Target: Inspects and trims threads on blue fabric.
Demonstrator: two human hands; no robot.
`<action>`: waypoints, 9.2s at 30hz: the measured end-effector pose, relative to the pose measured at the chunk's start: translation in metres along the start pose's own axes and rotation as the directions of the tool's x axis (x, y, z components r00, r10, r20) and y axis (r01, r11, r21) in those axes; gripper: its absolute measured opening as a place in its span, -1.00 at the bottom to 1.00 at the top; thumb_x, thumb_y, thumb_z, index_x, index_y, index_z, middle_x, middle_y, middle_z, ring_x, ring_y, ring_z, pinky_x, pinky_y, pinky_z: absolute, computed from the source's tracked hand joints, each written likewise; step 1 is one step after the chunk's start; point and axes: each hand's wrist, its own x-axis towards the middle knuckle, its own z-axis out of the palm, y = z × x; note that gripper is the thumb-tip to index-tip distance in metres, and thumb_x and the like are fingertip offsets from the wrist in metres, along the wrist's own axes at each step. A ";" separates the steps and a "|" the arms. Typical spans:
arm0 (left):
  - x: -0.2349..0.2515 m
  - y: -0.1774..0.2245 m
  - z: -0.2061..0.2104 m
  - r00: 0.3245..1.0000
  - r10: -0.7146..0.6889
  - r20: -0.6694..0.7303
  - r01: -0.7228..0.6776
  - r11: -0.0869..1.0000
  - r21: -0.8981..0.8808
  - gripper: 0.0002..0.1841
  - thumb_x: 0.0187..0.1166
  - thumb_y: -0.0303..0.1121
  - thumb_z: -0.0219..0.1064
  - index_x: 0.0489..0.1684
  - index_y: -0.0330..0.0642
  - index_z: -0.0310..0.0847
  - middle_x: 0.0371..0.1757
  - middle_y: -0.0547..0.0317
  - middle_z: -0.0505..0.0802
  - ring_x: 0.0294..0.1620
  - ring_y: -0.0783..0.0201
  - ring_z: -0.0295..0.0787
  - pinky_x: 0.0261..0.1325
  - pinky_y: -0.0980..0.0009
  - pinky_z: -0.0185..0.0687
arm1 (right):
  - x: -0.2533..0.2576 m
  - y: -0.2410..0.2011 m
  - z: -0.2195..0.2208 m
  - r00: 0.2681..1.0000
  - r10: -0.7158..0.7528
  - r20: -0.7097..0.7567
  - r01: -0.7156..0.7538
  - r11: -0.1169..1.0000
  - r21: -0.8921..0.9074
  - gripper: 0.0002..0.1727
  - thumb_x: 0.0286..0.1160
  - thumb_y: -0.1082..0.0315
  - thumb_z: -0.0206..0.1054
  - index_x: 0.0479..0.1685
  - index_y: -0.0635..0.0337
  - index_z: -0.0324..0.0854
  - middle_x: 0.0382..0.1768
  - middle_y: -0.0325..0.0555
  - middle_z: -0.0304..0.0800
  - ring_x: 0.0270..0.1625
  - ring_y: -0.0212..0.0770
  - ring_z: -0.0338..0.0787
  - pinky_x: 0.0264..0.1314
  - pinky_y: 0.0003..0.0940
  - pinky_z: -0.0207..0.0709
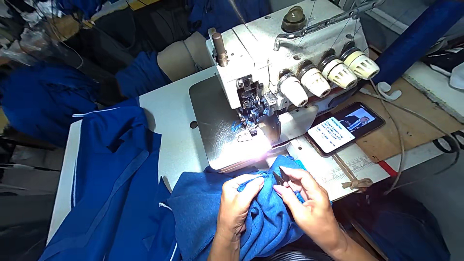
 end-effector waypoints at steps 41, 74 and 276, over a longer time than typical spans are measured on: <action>-0.002 -0.003 -0.001 0.997 0.067 0.048 -0.067 0.998 -0.008 -0.95 0.28 -0.59 0.50 -0.48 -0.27 0.88 -0.49 0.09 0.87 -0.43 0.44 0.81 -0.26 0.53 0.76 | 0.001 -0.014 -0.010 0.991 0.049 0.120 -0.052 0.998 0.020 -0.71 0.46 0.31 0.41 0.13 0.14 0.72 -0.19 -0.32 0.81 -0.19 -0.55 0.76 -0.10 -0.66 0.68; -0.001 0.000 0.001 0.999 0.027 0.031 -0.027 1.000 0.001 -0.93 0.27 -0.60 0.49 -0.50 -0.24 0.87 -0.52 0.13 0.87 -0.46 0.46 0.80 -0.30 0.55 0.74 | 0.013 -0.019 -0.017 0.993 0.062 -0.099 -0.047 0.988 0.146 -0.61 0.43 0.37 0.45 0.25 0.00 0.57 -0.17 -0.38 0.77 -0.33 -0.54 0.71 -0.28 -0.67 0.64; -0.001 -0.002 0.001 0.990 0.130 0.062 -0.136 0.986 0.101 -0.93 0.31 -0.58 0.49 -0.37 -0.28 0.90 -0.39 0.12 0.91 -0.33 0.44 0.85 -0.15 0.54 0.78 | -0.002 -0.018 -0.014 0.991 -0.112 0.078 0.128 0.961 -0.245 -0.67 0.46 0.30 0.37 0.12 0.26 0.77 -0.28 -0.25 0.73 -0.31 -0.61 0.61 -0.20 -0.80 0.53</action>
